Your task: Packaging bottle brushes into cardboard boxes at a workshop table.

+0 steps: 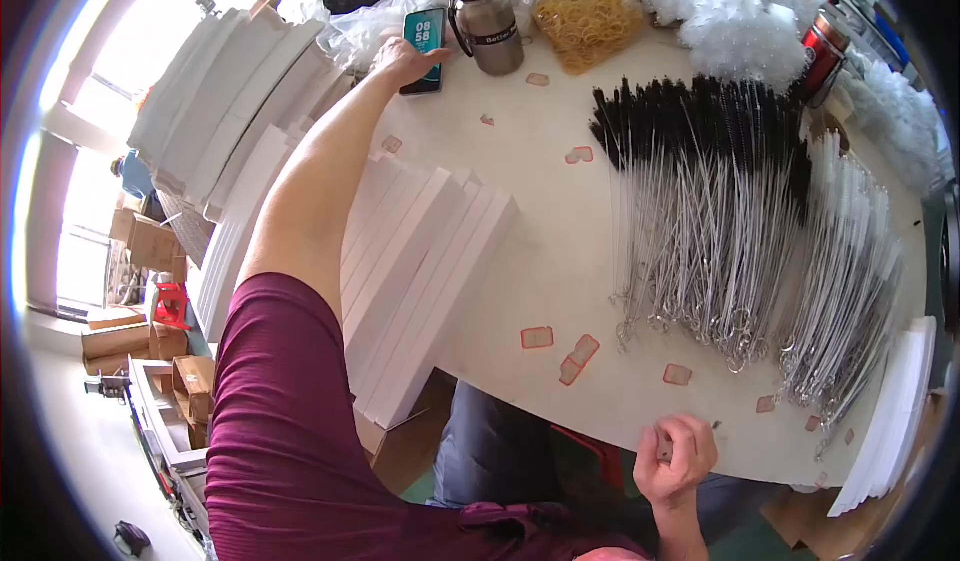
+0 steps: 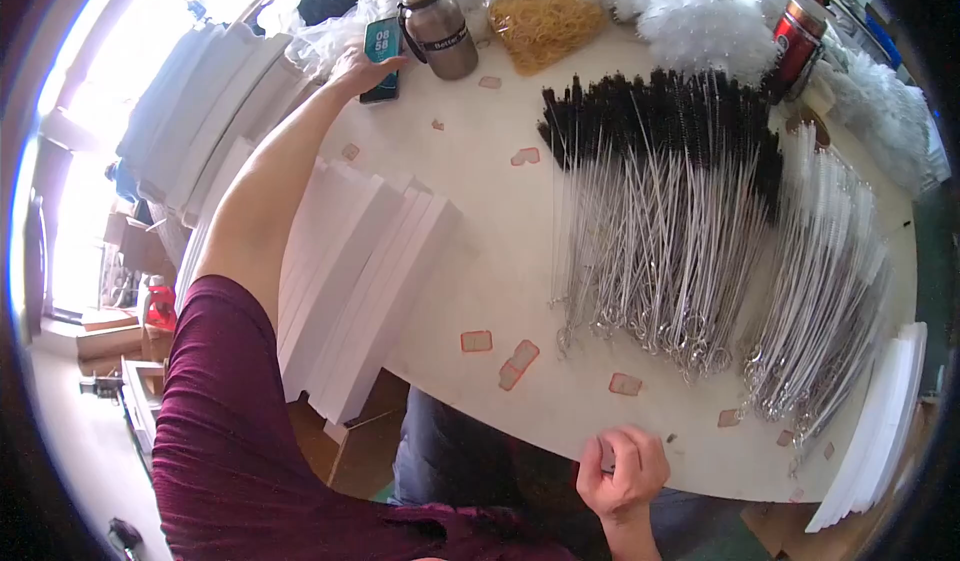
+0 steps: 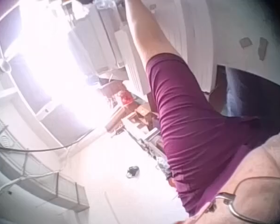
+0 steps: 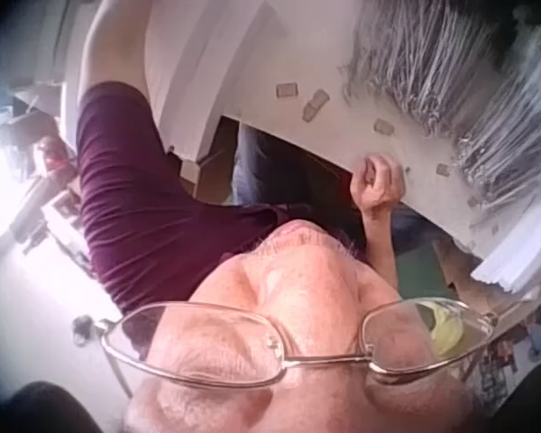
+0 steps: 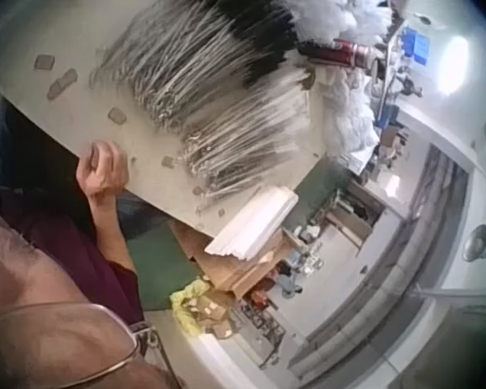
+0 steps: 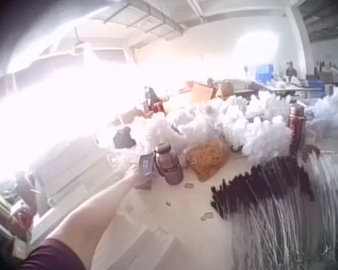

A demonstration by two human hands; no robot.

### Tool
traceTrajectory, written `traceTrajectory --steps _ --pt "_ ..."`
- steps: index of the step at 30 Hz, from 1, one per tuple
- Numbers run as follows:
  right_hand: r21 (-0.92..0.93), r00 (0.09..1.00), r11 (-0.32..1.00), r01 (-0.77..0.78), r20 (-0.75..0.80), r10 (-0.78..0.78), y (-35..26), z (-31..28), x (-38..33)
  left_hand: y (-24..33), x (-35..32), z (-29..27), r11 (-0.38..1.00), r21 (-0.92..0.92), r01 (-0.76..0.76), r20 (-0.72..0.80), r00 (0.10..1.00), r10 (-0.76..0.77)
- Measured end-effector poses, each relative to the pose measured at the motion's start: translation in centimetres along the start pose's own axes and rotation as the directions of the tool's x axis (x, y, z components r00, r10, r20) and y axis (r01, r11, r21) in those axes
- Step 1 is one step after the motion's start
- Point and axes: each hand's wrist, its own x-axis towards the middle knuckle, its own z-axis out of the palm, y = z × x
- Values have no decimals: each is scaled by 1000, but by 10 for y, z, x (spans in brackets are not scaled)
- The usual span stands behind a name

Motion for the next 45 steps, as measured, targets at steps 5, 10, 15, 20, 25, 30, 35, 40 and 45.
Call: traceTrajectory --steps 5,10,15,20,25,30,35,40,45 --pt "20 991 995 99 -95 -97 -6 13 6 -82 65 -10 599 747 -286 98 940 327" --pt "74 992 994 76 -111 -67 -2 9 7 -87 50 -49 895 -225 -386 -289 903 317" --pt "140 988 988 65 -147 -44 -2 2 7 -4 -111 -84 721 -459 -520 -218 852 476" --pt "386 989 919 75 -145 -19 2 -24 -8 46 -327 -61 572 -464 -677 -214 712 668" --pt "57 914 990 -130 -379 142 58 -123 -32 70 -443 -15 452 -554 -699 -270 664 697" --pt "-323 843 868 -377 -509 176 150 -188 -66 80 -495 28 424 -497 -757 -349 622 701" --pt "-582 786 540 -608 -538 304 207 -241 -119 92 -514 58 439 -443 -782 -393 609 689" --pt "-656 776 414 -630 -510 372 242 -277 -144 93 -508 79 401 -363 -841 -466 537 703" --pt "-665 767 407 -626 -432 474 259 -284 -157 99 -514 82 444 -314 -839 -512 543 666"
